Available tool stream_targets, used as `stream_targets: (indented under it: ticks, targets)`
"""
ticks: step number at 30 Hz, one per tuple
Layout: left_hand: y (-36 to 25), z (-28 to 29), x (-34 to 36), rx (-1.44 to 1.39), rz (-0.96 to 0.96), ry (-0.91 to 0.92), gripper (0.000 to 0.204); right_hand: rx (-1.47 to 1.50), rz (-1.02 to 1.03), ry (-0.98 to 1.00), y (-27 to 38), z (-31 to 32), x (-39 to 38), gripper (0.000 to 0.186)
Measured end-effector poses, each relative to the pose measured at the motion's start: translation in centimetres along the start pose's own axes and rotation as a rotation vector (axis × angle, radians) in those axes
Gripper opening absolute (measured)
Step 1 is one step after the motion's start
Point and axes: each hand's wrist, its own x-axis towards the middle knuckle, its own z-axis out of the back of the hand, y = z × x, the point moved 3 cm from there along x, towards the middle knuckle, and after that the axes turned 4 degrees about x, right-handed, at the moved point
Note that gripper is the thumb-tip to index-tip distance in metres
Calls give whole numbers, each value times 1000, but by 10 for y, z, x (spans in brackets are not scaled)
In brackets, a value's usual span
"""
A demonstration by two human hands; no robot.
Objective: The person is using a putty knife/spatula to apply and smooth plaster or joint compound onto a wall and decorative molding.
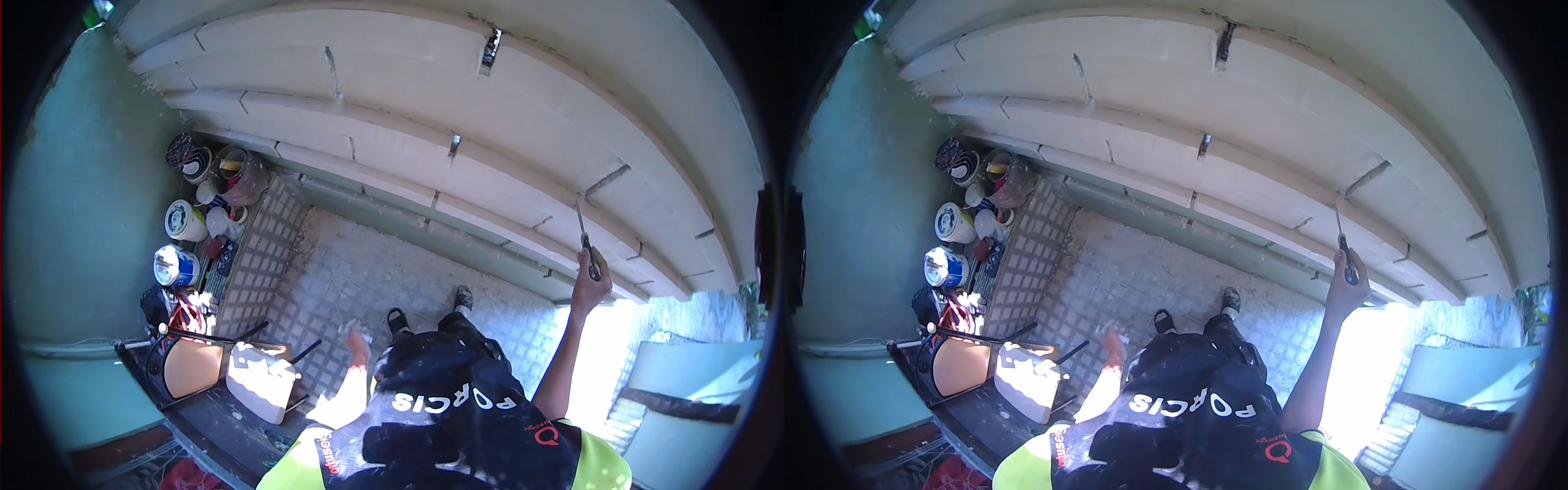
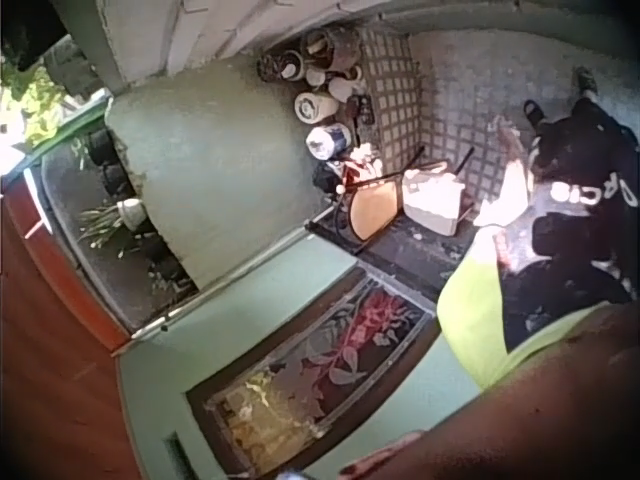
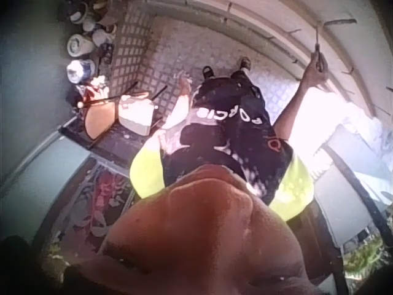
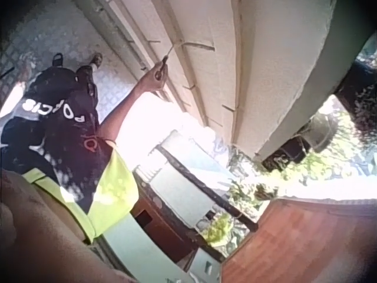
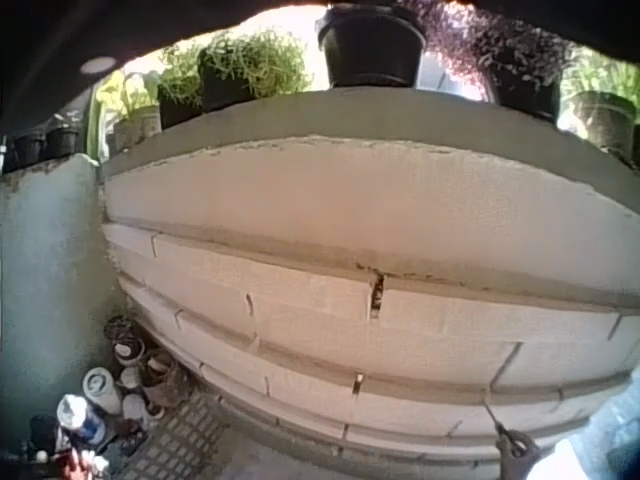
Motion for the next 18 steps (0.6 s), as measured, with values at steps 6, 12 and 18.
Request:
stream_targets:
  ticks: [6, 12, 18]
  targets:
    - [-273, -225, -199, 59, 350, 1144, 28, 154, -181, 209, 9, 10, -55, 21]
    - [-279, -270, -271, -62, 556, 1107, 33, 51, 227, 589, 34, -47, -134, 27]
    - [-311, -262, -250, 26, 314, 956, 36, -157, 110, 544, -26, -25, -55, 32]
